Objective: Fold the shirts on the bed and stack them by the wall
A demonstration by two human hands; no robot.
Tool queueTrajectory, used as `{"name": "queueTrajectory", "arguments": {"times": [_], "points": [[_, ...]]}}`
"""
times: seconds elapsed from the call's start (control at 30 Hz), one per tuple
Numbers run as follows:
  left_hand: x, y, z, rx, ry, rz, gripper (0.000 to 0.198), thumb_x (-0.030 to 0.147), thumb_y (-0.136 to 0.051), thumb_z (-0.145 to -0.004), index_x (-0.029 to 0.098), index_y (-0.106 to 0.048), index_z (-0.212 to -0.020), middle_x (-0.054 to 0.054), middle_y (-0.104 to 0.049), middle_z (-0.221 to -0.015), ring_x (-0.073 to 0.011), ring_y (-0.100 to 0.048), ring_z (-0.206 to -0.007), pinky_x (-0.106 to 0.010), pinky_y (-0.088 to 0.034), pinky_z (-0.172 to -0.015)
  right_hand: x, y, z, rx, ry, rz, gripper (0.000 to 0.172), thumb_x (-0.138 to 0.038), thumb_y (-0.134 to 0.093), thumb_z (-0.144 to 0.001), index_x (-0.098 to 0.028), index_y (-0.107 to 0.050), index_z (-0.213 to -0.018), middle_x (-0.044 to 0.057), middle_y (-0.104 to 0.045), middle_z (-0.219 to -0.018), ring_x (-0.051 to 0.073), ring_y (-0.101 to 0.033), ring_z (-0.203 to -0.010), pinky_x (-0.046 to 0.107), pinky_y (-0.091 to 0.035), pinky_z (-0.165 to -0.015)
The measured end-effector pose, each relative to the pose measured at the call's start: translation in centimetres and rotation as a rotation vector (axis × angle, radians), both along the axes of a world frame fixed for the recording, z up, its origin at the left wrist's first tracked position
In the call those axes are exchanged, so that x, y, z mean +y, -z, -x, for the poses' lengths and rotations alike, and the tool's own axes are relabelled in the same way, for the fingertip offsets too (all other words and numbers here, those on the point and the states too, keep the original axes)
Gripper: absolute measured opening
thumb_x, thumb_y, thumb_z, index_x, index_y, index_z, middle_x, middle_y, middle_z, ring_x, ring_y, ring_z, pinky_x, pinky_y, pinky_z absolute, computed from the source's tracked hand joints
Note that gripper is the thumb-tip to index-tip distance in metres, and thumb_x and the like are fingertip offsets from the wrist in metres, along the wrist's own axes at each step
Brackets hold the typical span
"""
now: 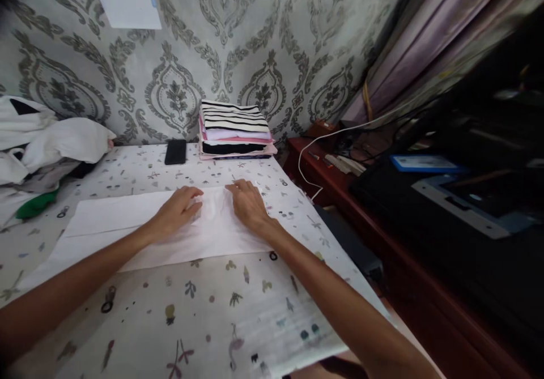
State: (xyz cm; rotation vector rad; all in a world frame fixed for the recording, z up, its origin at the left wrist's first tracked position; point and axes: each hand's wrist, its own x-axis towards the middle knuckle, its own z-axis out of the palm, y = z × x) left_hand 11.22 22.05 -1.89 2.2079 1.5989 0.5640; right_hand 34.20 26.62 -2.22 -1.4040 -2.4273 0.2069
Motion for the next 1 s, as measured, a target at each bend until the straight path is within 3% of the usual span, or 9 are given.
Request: {"name": "queueTrajectory", "arguments": {"times": [0.17,0.27,0.4,0.6,0.73,0.87,1.0], "points": [[3.5,-0.4,-0.8,0.028,-0.023,0.119,0.020,0.031,-0.063,-0.080,0.021,-0.066,-0.097,-0.004,-0.068,-0.091,-0.0240,-0.062,-0.092,-0.035,-0.049,-0.080,3.6,-0.5,1.6,-0.083,-0.233,0.135,0.060,0.001,-0.049,-0.071,-0.022,-0.064,-0.124,0.010,-0.058,-0.128,0.029,-0.049,-0.120,0.044,-0.042,-0.101],[3.2,-0.8,-0.9,-0.024,-0.031,0.143,0.013,0.024,-0.061,-0.079,0.022,-0.066,-0.091,-0.001,-0.067,-0.083,-0.0208,-0.062,-0.082,-0.033,-0.047,-0.073,4.5,-0.4,2.2,-0.102,-0.334,0.176,0.051,-0.001,-0.051,-0.067,-0.021,-0.066,-0.111,0.010,-0.060,-0.118,0.028,-0.050,-0.116,0.042,-0.042,-0.098],[2.3,-1.9,-0.2,-0.046,0.027,0.071,0.003,0.021,-0.058,-0.079,0.022,-0.061,-0.079,-0.001,-0.068,-0.081,-0.0212,-0.060,-0.083,-0.034,-0.045,-0.076,5.3,-0.7,2.2,-0.097,-0.358,0.156,0.040,-0.001,-0.049,-0.067,-0.018,-0.068,-0.098,0.012,-0.058,-0.123,0.031,-0.047,-0.123,0.045,-0.038,-0.102],[1.5,-1.9,0.5,-0.180,0.010,0.055,0.003,0.023,-0.055,-0.082,0.023,-0.058,-0.081,-0.001,-0.069,-0.091,-0.0200,-0.060,-0.084,-0.033,-0.046,-0.074,5.1,-1.7,1.4,0.106,-0.490,0.142,0.063,-0.001,-0.047,-0.068,-0.023,-0.059,-0.126,0.010,-0.052,-0.140,0.028,-0.036,-0.138,0.048,-0.030,-0.111],[1.3,-1.9,-0.1,-0.123,0.061,-0.045,0.004,0.021,-0.056,-0.084,0.023,-0.058,-0.081,-0.001,-0.069,-0.089,-0.0216,-0.058,-0.088,-0.037,-0.045,-0.083,4.4,-1.8,2.6,0.054,-0.580,0.177,0.044,-0.003,-0.051,-0.072,-0.021,-0.065,-0.110,0.008,-0.058,-0.130,0.027,-0.041,-0.131,0.046,-0.031,-0.111],[0.9,-2.1,-0.4,0.035,0.135,-0.180,0.011,0.014,-0.051,-0.088,0.022,-0.057,-0.082,-0.002,-0.066,-0.084,-0.0236,-0.056,-0.093,-0.042,-0.039,-0.093,4.6,-1.7,3.1,0.042,-0.552,0.178,0.019,-0.012,-0.061,-0.076,-0.019,-0.066,-0.093,0.009,-0.062,-0.114,0.027,-0.048,-0.120,0.044,-0.034,-0.107],[0.6,-2.0,-0.1,0.101,0.157,-0.206,0.012,0.014,-0.049,-0.091,0.021,-0.056,-0.084,-0.003,-0.064,-0.080,-0.0242,-0.054,-0.092,-0.042,-0.038,-0.092,5.3,-1.3,1.7,0.160,-0.531,0.205,0.013,-0.015,-0.064,-0.076,-0.021,-0.065,-0.087,0.004,-0.065,-0.103,0.024,-0.054,-0.111,0.041,-0.040,-0.102]]}}
